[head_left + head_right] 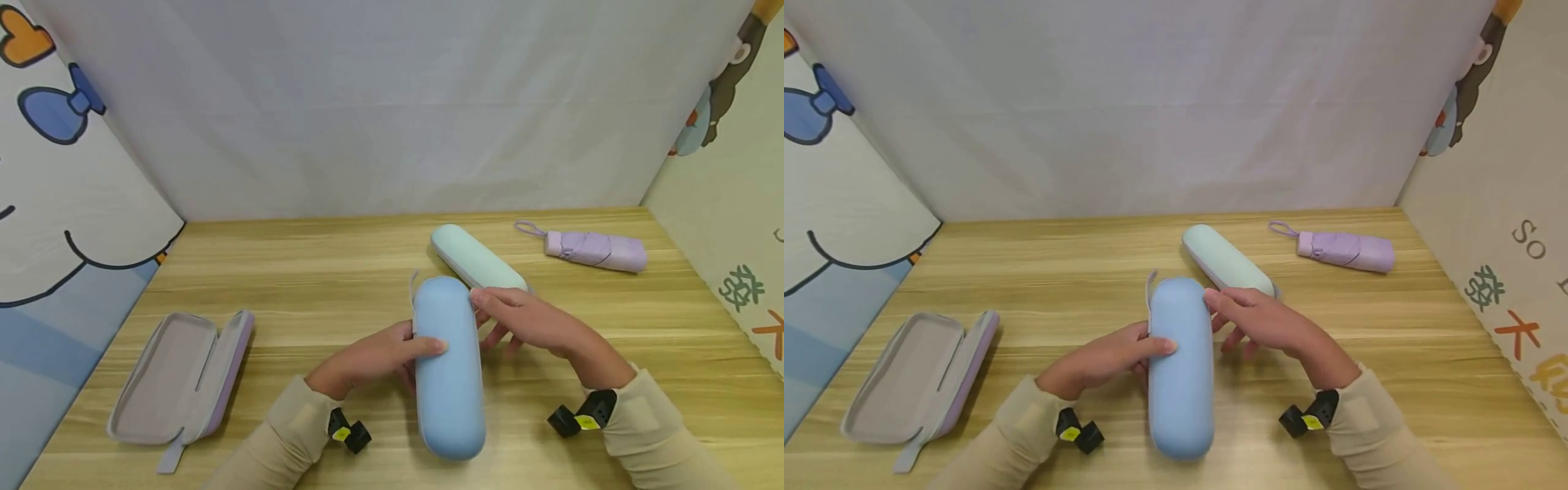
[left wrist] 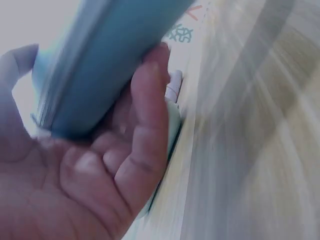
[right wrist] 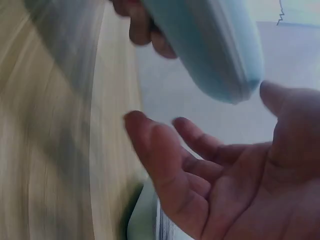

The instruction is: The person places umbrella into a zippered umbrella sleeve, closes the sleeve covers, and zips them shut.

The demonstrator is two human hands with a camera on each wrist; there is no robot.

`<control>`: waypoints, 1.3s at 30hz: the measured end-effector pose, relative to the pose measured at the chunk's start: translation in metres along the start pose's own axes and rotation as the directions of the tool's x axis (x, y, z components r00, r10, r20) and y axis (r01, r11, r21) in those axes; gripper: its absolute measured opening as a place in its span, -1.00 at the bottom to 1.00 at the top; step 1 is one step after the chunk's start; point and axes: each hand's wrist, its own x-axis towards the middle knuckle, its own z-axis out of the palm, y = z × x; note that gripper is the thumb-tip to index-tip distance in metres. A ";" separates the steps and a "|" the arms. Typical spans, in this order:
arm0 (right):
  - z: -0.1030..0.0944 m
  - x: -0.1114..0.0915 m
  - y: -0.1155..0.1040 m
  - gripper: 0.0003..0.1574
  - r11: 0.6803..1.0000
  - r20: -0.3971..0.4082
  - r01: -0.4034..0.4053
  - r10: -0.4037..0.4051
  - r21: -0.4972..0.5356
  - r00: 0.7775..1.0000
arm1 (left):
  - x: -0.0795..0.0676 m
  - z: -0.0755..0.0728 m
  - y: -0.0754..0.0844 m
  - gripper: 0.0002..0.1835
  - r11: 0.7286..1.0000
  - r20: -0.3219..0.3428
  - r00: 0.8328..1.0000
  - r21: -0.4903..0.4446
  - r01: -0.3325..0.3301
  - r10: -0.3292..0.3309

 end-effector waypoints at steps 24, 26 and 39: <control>0.005 0.001 0.007 -0.37 0.992 0.231 0.013 -0.042 0.125 0.972 | -0.021 -0.043 0.018 -0.54 0.946 -0.480 0.840 0.305 -0.109 0.252; 0.005 0.002 0.007 -0.35 0.993 0.228 0.003 -0.029 0.117 0.973 | -0.025 -0.048 0.016 -0.63 0.909 -0.444 0.856 0.412 -0.067 0.264; 0.004 0.003 0.009 -0.28 0.994 0.219 -0.032 0.010 0.101 0.976 | -0.027 -0.055 0.011 -0.93 0.616 -0.323 0.841 0.788 -0.014 0.433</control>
